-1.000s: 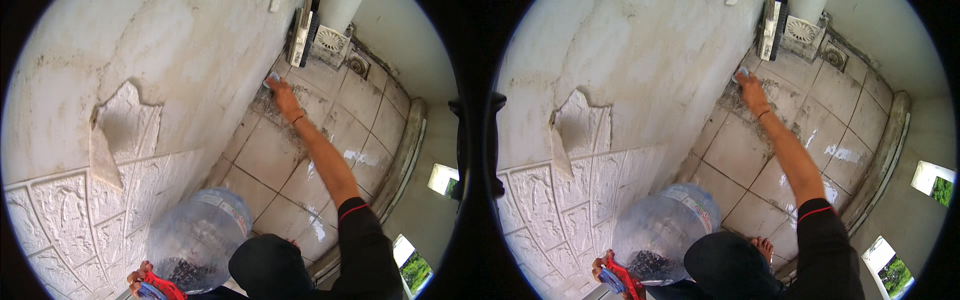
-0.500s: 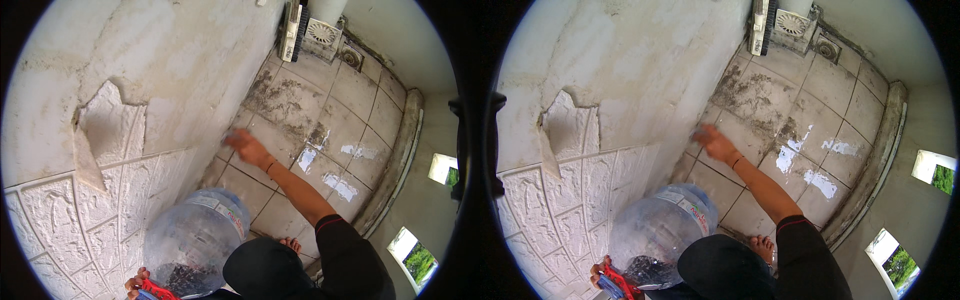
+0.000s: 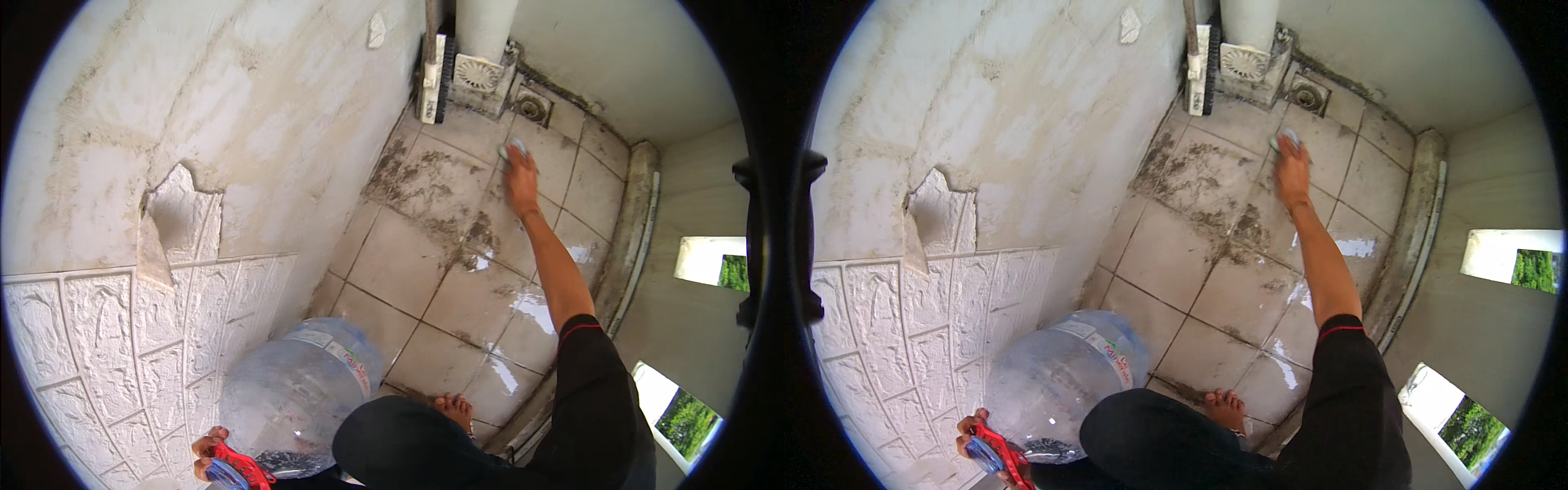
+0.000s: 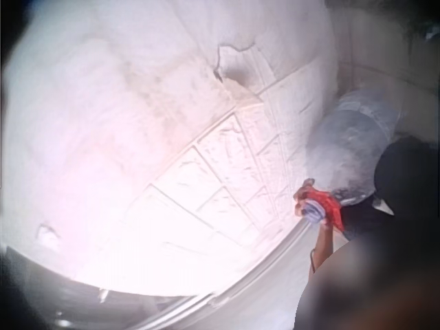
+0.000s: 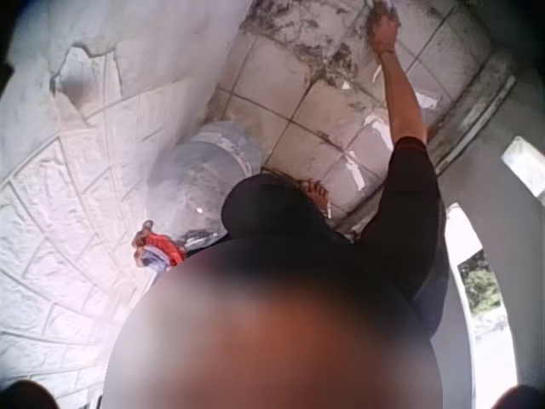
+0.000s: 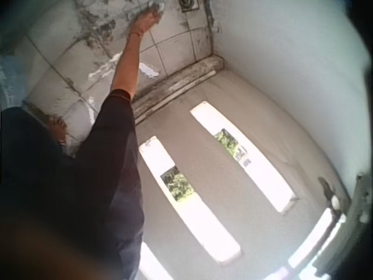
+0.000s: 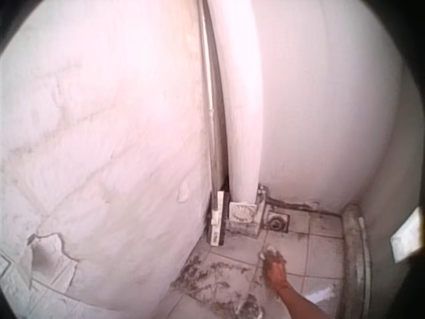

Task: The person pours water from a large plastic bottle onto a tiled floor and scrubs the surface with a sponge. They then use a floor squeegee to push the water and debris toward a drain, repeating the process of pouring and squeegeeing to clean the area.

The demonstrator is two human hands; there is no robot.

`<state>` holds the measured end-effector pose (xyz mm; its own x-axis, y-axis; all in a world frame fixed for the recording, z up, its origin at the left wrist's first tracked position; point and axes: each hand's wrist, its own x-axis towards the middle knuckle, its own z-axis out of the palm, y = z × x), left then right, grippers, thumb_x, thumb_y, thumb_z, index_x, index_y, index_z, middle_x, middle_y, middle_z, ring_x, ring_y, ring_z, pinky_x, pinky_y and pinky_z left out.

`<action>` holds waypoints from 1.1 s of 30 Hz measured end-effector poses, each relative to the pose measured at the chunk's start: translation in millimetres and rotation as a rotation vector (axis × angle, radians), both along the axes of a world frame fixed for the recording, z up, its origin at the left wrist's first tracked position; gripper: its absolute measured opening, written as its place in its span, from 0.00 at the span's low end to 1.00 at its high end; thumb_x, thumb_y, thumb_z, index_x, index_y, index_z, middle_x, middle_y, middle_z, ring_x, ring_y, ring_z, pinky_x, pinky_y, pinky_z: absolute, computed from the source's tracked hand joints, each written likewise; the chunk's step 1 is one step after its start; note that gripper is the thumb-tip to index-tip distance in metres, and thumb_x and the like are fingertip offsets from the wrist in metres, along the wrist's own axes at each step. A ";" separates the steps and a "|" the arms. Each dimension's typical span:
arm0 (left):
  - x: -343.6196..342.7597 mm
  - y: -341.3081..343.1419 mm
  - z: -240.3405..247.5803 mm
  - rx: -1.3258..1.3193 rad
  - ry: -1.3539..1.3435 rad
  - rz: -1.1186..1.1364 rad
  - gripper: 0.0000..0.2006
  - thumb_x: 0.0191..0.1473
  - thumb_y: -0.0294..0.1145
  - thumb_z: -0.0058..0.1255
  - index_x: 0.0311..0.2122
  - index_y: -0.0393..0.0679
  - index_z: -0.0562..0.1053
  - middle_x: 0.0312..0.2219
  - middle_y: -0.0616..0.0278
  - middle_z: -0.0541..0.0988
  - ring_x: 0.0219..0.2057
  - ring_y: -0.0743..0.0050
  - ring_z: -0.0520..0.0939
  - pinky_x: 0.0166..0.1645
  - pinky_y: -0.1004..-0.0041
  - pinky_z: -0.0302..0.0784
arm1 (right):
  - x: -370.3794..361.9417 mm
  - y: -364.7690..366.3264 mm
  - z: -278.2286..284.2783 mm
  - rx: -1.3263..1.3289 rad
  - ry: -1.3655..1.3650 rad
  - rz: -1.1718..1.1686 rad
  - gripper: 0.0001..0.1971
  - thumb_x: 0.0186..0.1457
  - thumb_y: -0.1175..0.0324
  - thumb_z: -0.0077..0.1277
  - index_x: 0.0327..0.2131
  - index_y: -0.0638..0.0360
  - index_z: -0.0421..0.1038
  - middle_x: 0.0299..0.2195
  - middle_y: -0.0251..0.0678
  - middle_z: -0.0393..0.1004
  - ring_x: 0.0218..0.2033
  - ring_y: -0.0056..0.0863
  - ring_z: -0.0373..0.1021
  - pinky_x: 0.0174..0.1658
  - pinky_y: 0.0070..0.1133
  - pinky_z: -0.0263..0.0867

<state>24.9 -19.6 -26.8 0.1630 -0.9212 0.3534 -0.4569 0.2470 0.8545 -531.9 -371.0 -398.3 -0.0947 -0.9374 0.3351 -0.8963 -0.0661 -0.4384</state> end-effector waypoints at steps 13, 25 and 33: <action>-58.5 -10.8 44.5 0.259 -0.102 0.321 0.31 0.50 0.57 0.55 0.46 0.39 0.64 0.44 0.49 0.68 0.52 0.48 0.72 0.57 0.53 0.64 | -3.5 96.9 -12.1 0.207 0.245 -0.150 0.23 0.53 0.72 0.46 0.54 0.62 0.66 0.53 0.48 0.68 0.51 0.47 0.65 0.52 0.37 0.60; -73.2 -23.4 25.6 0.145 0.009 0.549 0.29 0.45 0.53 0.61 0.41 0.41 0.64 0.39 0.56 0.68 0.42 0.67 0.70 0.50 0.68 0.63 | 162.5 -153.8 232.1 -0.549 -0.615 0.153 0.30 0.55 0.62 0.55 0.57 0.69 0.61 0.48 0.58 0.71 0.46 0.44 0.72 0.50 0.33 0.66; -64.5 -17.8 24.6 0.003 0.125 0.423 0.29 0.41 0.49 0.66 0.40 0.41 0.64 0.37 0.59 0.69 0.38 0.71 0.70 0.46 0.70 0.67 | 118.6 -290.2 384.5 -0.079 -0.993 0.060 0.17 0.61 0.61 0.50 0.46 0.64 0.66 0.38 0.38 0.74 0.38 0.27 0.71 0.45 0.23 0.68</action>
<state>-39.6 -37.4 -2.2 0.5670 -0.7654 0.3045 -0.4106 0.0579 0.9100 -413.3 -661.2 -13.8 -0.3190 -0.9282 0.1917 -0.1203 -0.1610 -0.9796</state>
